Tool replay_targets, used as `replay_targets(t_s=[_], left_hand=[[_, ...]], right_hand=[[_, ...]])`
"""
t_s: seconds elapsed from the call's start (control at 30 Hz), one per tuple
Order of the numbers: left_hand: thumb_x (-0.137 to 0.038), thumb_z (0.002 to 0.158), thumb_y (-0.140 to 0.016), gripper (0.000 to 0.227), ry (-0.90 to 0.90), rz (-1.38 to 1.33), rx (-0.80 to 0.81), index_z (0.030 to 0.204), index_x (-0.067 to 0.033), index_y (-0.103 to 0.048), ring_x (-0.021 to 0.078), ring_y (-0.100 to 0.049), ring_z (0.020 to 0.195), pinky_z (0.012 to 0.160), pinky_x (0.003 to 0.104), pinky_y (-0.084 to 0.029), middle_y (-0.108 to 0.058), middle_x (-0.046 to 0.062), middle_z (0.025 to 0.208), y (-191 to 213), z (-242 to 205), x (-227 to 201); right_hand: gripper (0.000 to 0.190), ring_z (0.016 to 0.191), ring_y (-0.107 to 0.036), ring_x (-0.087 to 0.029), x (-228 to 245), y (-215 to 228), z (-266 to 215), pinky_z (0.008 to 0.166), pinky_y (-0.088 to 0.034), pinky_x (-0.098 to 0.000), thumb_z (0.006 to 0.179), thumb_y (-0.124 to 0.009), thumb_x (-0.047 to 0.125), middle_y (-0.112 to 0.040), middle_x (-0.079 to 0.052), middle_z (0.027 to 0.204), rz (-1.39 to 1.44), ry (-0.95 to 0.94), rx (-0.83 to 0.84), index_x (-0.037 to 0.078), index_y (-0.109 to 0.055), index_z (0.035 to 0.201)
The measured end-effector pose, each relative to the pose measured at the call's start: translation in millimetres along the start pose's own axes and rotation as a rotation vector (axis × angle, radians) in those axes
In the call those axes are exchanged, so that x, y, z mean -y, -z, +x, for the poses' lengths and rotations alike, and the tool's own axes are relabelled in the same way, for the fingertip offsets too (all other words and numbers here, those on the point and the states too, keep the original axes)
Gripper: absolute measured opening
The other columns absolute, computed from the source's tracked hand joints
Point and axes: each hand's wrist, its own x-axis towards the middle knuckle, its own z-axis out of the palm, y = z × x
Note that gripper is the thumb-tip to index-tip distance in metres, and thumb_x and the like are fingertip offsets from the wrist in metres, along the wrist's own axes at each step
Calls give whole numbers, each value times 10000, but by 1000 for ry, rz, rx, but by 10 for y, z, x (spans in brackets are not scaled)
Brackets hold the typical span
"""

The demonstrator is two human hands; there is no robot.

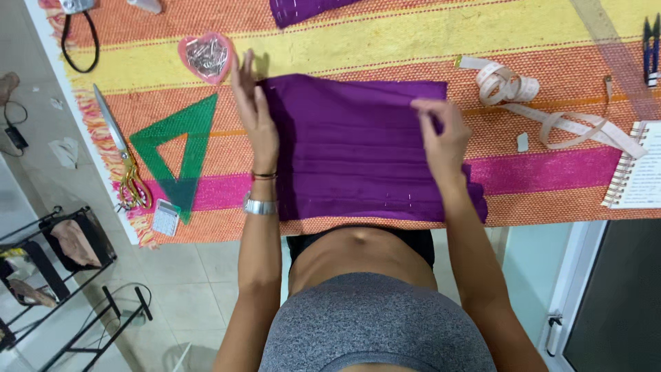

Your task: The person prepares purple fabric by hand, marking lines with chalk, measuring with a tape, and inserting pins to secure pleats on a patterned table surface.

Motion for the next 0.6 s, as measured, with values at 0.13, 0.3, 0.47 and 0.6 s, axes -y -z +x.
replay_targets(t_s=[0.13,0.3,0.47,0.6], left_hand=[[-59,1289,-344,524,19,321,-65,1774,-190,-196,306,-353,1732,1480,509,-294,-327,118,1836,381,-255,13],[34,1226,-354,522,13,558,-13,1731,-73,-279,324,-312,1711,1464,462,-262,-343,151,1798,431,-530,-122],[-282,1270,-387,546,52,815,167,1764,-110,-231,320,-110,1752,1463,541,-98,-196,99,1854,304,-636,11],[-393,1219,-485,604,-50,1147,238,1746,-127,-362,370,-132,1692,1365,588,-39,-251,129,1825,262,-645,111]], right_hand=[[214,1039,-740,-276,-143,-12,450,1010,-658,-359,1082,-800,-125,-736,-175,1152,-43,0,-119,-14,-680,1220],[344,1413,-590,-363,35,-84,498,1256,-504,-452,1132,-611,-191,-598,-238,1488,-156,21,-154,-88,-550,1454],[381,1631,-254,-448,307,-376,51,1388,-179,-566,1151,-537,-47,-408,-274,1699,-203,-57,110,-100,-545,1529],[797,1644,-129,-489,107,-693,-323,1331,-75,-655,1072,-854,210,-257,-251,1787,-475,46,176,39,-411,1713]])
